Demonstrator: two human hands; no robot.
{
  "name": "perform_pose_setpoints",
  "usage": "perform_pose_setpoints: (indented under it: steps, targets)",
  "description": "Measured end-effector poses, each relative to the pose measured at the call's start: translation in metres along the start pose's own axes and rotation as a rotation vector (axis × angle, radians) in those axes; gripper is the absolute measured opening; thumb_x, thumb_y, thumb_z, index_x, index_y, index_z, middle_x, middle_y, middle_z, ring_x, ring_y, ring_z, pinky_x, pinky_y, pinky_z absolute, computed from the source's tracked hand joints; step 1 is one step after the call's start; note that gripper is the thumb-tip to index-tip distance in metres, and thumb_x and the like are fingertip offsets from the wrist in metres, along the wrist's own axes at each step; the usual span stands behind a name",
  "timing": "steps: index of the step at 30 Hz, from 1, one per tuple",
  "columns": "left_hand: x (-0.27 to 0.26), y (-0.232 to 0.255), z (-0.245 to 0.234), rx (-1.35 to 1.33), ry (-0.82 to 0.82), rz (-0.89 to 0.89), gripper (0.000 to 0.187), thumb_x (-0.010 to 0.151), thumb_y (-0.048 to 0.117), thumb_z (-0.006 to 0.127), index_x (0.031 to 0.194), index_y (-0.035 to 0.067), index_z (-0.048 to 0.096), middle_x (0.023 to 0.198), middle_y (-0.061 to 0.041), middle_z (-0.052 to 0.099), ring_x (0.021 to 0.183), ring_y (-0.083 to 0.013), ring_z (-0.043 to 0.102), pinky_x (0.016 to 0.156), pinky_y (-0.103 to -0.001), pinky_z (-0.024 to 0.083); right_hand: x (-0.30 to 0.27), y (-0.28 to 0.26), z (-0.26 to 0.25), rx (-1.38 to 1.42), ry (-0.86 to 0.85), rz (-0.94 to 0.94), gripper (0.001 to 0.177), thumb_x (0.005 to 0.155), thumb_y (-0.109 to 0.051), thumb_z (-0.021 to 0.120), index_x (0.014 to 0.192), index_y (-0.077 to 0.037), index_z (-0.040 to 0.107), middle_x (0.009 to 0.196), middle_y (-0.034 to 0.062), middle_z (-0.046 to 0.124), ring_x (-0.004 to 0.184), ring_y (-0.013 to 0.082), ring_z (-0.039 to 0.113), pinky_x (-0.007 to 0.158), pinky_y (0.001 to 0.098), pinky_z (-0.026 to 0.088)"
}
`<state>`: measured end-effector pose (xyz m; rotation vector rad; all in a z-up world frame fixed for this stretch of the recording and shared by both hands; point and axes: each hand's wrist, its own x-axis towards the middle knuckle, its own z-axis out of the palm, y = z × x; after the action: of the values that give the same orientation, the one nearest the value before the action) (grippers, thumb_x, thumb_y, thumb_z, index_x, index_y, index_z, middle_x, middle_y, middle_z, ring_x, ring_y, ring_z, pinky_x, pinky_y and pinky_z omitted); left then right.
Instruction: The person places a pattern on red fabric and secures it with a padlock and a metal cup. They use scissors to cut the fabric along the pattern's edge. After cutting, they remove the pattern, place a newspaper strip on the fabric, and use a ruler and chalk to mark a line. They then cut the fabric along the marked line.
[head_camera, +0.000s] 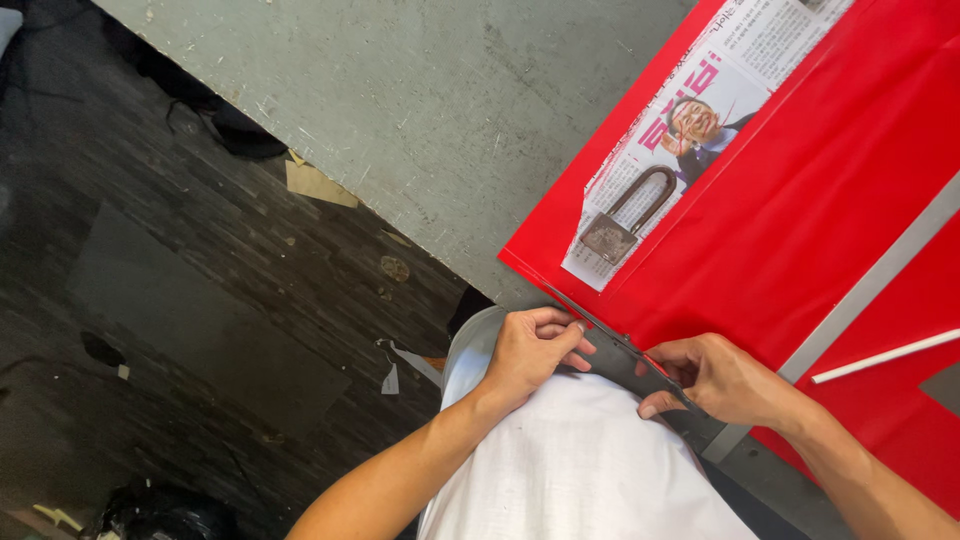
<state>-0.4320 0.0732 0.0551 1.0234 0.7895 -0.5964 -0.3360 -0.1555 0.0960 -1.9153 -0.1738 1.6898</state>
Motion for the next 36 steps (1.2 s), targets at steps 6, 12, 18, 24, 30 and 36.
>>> perform_pose_setpoints:
  steps: [6,12,18,24,30,36]
  targets:
    - [0.001,-0.002,-0.002,-0.01,-0.015,-0.005,0.022,0.095,0.009,0.067,0.106,-0.01,0.07,0.084,-0.018,0.076,0.065,-0.0198,0.074,0.061,-0.028,0.06,0.004,-0.001,0.002,0.009,0.0,-0.036,0.059,0.055,-0.046,0.097,0.095,-0.008,0.078,0.049,-0.0006,0.053,0.05,0.0142,0.046,0.049,0.0358,0.036]
    - [0.004,-0.005,-0.005,-0.028,-0.049,0.01,0.023,0.096,0.008,0.066,0.108,-0.011,0.069,0.085,-0.019,0.075,0.068,-0.0206,0.074,0.065,-0.029,0.062,0.01,-0.008,0.004,0.007,0.02,-0.053,0.054,0.056,-0.044,0.096,0.084,-0.002,0.076,0.05,0.0016,0.04,0.051,0.0151,0.038,0.05,0.0374,0.03]
    - [-0.008,0.027,-0.007,0.224,-0.162,-0.066,0.025,0.101,0.017,0.063,0.107,-0.007,0.07,0.088,-0.013,0.076,0.074,-0.0156,0.07,0.068,-0.027,0.058,0.002,-0.007,0.019,0.123,0.07,-0.057,0.056,0.056,-0.044,0.098,0.087,-0.003,0.077,0.051,0.0007,0.036,0.05,0.0143,0.035,0.049,0.0374,0.028]
    - [-0.029,0.101,-0.013,0.89,-0.095,0.279,0.016,0.095,0.017,0.068,0.102,0.004,0.074,0.084,-0.009,0.077,0.073,-0.0149,0.072,0.066,-0.031,0.055,-0.016,-0.001,0.055,0.293,0.116,0.106,0.059,0.059,-0.041,0.099,0.105,-0.01,0.08,0.057,0.0004,0.046,0.057,0.0131,0.044,0.055,0.0355,0.038]
    - [0.019,0.159,-0.044,1.204,-0.115,0.809,0.009,0.091,0.009,0.073,0.099,0.005,0.07,0.089,-0.007,0.068,0.079,-0.0236,0.067,0.069,-0.037,0.054,-0.039,0.019,0.133,0.632,0.182,0.297,0.055,0.062,-0.031,0.102,0.108,-0.009,0.08,0.064,0.0012,0.05,0.064,0.0125,0.048,0.062,0.0327,0.047]
    - [0.045,0.171,-0.059,1.295,-0.315,0.83,0.012,0.086,0.004,0.076,0.094,0.006,0.068,0.084,-0.005,0.063,0.075,-0.0226,0.064,0.065,-0.037,0.052,0.007,0.009,0.219,1.015,0.172,0.162,0.051,0.068,-0.021,0.095,0.112,-0.007,0.076,0.066,-0.0019,0.057,0.062,0.0104,0.053,0.061,0.0291,0.048]
